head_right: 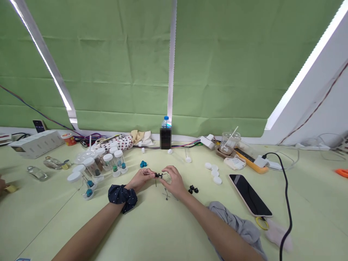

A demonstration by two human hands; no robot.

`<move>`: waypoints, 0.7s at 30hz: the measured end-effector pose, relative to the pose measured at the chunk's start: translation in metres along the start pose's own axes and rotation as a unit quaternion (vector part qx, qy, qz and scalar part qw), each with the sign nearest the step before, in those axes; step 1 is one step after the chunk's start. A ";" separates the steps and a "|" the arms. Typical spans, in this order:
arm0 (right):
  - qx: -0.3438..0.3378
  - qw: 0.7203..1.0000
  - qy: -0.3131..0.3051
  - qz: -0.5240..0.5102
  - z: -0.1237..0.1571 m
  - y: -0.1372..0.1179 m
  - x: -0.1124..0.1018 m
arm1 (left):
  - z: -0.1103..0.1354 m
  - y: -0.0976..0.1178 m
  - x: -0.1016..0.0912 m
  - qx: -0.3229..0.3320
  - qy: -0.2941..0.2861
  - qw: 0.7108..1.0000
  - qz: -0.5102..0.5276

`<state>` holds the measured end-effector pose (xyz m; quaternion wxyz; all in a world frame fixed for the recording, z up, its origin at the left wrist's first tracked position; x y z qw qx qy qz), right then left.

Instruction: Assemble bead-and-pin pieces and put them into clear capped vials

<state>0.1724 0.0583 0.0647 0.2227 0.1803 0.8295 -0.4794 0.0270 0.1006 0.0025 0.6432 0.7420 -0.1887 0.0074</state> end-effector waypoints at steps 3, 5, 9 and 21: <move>-0.022 0.999 0.025 0.043 0.001 -0.007 -0.005 | 0.001 0.003 0.001 0.002 0.001 1.000 -0.020; -0.025 0.997 0.032 0.069 0.001 -0.009 -0.006 | 0.001 0.004 0.001 0.003 -0.002 1.000 -0.025; -0.029 0.995 0.041 0.091 0.002 -0.011 -0.007 | 0.001 0.003 0.000 0.004 0.000 1.000 -0.021; -0.030 0.993 0.048 0.099 0.001 -0.009 -0.008 | -0.001 -0.003 0.000 -0.006 -0.015 1.000 -0.008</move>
Point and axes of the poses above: each hand's wrist, its own z-axis away from the middle knuckle, its own x-axis out of the palm, y = z × x, the point moved 10 cm from there along -z, towards the middle knuckle, and after that the axes turned 8 degrees about x, right-handed, at the moved point
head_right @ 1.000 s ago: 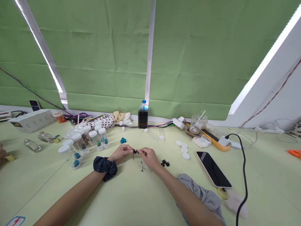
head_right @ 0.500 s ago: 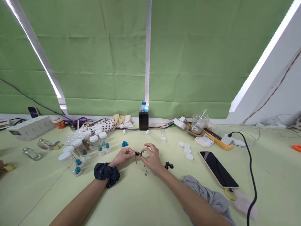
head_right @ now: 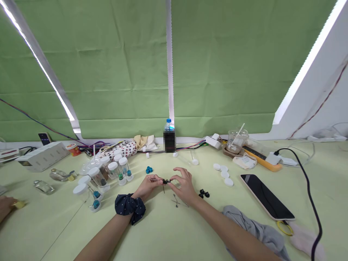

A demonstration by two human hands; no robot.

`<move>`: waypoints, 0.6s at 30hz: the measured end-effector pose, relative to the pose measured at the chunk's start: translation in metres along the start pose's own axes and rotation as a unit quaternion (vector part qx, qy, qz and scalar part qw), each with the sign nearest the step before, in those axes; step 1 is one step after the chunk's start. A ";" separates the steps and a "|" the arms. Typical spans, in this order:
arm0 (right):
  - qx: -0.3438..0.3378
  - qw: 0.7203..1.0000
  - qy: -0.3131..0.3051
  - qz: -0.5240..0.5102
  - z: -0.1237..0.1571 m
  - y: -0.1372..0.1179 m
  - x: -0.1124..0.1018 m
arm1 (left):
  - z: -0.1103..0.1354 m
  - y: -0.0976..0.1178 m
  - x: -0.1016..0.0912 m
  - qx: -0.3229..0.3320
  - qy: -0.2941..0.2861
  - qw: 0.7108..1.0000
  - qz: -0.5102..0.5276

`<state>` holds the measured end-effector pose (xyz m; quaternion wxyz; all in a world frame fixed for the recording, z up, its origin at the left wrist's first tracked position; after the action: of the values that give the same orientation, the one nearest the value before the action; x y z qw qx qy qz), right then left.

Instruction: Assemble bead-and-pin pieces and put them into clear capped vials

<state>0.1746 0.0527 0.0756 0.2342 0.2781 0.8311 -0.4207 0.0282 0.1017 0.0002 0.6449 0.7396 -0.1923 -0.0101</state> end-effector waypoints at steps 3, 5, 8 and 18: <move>-0.003 1.000 -0.003 0.010 0.000 0.000 0.002 | 0.000 -0.001 -0.001 0.000 -0.002 1.000 -0.013; -0.004 1.000 -0.005 0.015 0.000 0.000 0.003 | 0.000 -0.002 -0.001 -0.003 -0.004 1.000 -0.010; -0.005 1.000 -0.007 0.014 0.001 0.001 0.005 | 0.000 -0.002 0.000 -0.008 -0.004 1.000 0.000; 0.012 1.000 -0.029 -0.002 0.000 0.008 0.012 | 0.000 -0.002 0.003 -0.001 -0.014 1.000 0.015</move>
<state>0.1708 0.0593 0.0636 0.2543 0.2672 0.8194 -0.4387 0.0317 0.1013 -0.0010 0.6431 0.7357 -0.2121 -0.0112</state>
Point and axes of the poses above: each hand's wrist, its own z-axis away from the middle knuckle, its own x-axis out of the palm, y = z × x, the point moved 10 cm from there along -z, towards the middle knuckle, and after that the axes turned 8 degrees about x, right-handed, at the moved point
